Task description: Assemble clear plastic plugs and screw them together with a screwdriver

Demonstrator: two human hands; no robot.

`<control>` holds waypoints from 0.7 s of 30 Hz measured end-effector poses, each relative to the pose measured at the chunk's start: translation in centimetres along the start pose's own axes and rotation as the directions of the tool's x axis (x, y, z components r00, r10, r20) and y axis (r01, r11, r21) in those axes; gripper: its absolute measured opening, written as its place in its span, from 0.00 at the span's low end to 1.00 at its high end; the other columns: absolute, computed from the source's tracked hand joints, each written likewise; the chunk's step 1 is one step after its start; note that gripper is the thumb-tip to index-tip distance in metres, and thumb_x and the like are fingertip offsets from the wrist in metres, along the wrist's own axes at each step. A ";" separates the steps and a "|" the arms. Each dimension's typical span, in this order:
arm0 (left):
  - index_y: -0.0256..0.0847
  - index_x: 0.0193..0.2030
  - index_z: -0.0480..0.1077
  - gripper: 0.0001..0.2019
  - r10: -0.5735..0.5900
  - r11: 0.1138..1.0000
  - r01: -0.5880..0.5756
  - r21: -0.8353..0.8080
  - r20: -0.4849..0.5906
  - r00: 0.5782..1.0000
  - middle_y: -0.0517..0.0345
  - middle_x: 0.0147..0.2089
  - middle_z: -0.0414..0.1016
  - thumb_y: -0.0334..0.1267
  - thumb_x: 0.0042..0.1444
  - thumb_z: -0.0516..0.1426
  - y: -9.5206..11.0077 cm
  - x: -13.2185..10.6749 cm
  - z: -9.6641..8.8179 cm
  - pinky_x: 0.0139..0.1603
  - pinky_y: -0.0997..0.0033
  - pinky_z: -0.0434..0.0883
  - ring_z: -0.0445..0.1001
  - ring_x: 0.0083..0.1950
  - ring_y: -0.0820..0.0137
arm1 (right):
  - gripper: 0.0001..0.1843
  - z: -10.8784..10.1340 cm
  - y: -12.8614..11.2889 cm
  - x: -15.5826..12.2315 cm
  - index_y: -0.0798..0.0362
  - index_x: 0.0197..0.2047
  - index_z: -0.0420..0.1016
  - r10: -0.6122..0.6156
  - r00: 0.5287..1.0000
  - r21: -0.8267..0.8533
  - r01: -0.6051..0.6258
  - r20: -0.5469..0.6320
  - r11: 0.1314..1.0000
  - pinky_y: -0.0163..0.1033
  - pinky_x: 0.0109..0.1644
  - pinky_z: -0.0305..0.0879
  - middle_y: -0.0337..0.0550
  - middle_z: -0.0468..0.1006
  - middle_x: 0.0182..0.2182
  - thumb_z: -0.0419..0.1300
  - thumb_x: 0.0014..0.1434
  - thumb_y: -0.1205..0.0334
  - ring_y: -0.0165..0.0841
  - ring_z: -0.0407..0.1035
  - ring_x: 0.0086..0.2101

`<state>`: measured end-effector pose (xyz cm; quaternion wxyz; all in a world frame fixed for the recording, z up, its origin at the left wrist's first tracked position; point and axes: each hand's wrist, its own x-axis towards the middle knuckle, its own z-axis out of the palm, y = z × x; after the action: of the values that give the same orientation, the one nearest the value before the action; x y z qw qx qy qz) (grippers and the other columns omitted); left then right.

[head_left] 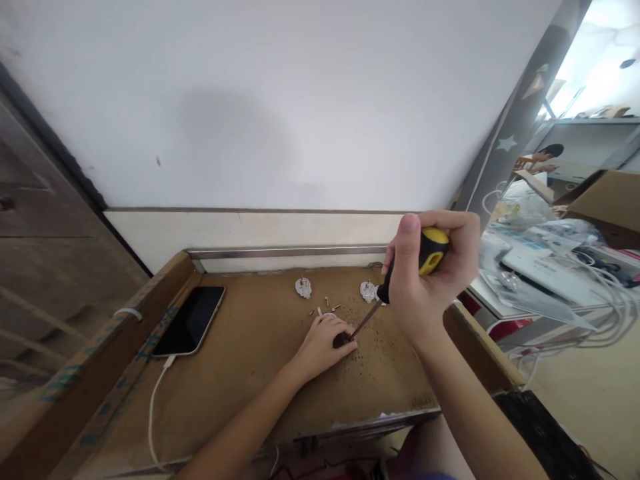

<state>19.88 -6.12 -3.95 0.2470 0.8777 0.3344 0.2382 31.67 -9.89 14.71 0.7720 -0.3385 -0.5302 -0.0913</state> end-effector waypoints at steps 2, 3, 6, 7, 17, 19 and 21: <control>0.43 0.35 0.70 0.07 -0.003 1.000 0.003 -0.001 0.002 1.000 0.62 0.40 0.75 0.44 0.55 0.57 0.1 0.0 -0.1 0.53 0.65 0.57 0.68 0.46 0.69 | 0.06 0.1 -0.1 0.0 0.52 0.32 0.60 0.010 1.000 -0.002 -0.010 0.005 1.000 0.31 0.21 0.56 0.34 0.61 0.21 0.56 0.56 0.64 0.21 0.55 0.20; 0.43 0.35 0.70 0.07 -0.003 1.000 0.003 -0.001 0.004 1.000 0.62 0.40 0.75 0.43 0.55 0.57 0.1 0.0 -0.1 0.53 0.65 0.57 0.68 0.46 0.69 | 0.06 0.1 -0.2 0.0 0.52 0.32 0.60 0.008 1.000 -0.002 -0.008 0.006 1.000 0.31 0.21 0.55 0.34 0.61 0.21 0.56 0.57 0.64 0.21 0.55 0.19; 0.43 0.34 0.70 0.07 -0.005 1.000 0.005 -0.002 0.015 1.000 0.62 0.39 0.75 0.43 0.55 0.57 0.2 0.1 -0.1 0.53 0.65 0.57 0.68 0.46 0.69 | 0.07 0.3 -0.5 0.1 0.52 0.31 0.59 -0.015 1.000 0.004 0.015 0.000 1.000 0.31 0.20 0.54 0.33 0.60 0.20 0.56 0.56 0.65 0.21 0.54 0.18; 0.43 0.34 0.69 0.07 -0.007 1.000 0.007 -0.002 0.016 1.000 0.63 0.39 0.75 0.43 0.55 0.57 0.2 0.1 -0.1 0.53 0.65 0.56 0.68 0.46 0.69 | 0.07 0.3 -0.6 0.1 0.52 0.31 0.59 -0.021 1.000 0.006 0.021 0.000 1.000 0.31 0.19 0.54 0.33 0.59 0.19 0.56 0.56 0.65 0.20 0.53 0.18; 0.43 0.36 0.70 0.08 -0.016 1.000 0.016 0.012 0.022 1.000 0.62 0.41 0.75 0.44 0.55 0.57 0.2 0.1 -0.1 0.54 0.65 0.56 0.69 0.47 0.68 | 0.07 0.4 -0.6 -0.1 0.53 0.30 0.58 -0.010 0.999 0.001 0.010 0.040 1.000 0.30 0.19 0.53 0.31 0.58 0.18 0.55 0.58 0.65 0.20 0.54 0.18; 0.43 0.35 0.70 0.08 -0.010 1.000 0.010 0.015 0.021 1.000 0.62 0.40 0.75 0.45 0.55 0.56 0.2 0.1 -0.1 0.54 0.65 0.56 0.68 0.47 0.68 | 0.07 0.3 -0.5 0.1 0.53 0.30 0.59 -0.032 0.999 0.002 0.032 0.014 0.999 0.30 0.19 0.53 0.31 0.58 0.19 0.55 0.57 0.65 0.20 0.54 0.18; 0.43 0.35 0.70 0.08 -0.010 1.000 0.009 0.013 0.024 1.000 0.62 0.39 0.75 0.45 0.56 0.56 0.2 0.0 -0.1 0.53 0.65 0.57 0.68 0.46 0.68 | 0.07 0.3 -0.5 0.2 0.53 0.30 0.59 -0.049 0.999 0.002 0.049 -0.019 0.999 0.31 0.19 0.53 0.32 0.59 0.19 0.55 0.57 0.65 0.20 0.54 0.17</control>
<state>19.91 -6.19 -3.72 0.2463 0.8805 0.3371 0.2243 31.27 -10.03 15.14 0.7750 -0.3235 -0.5310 -0.1130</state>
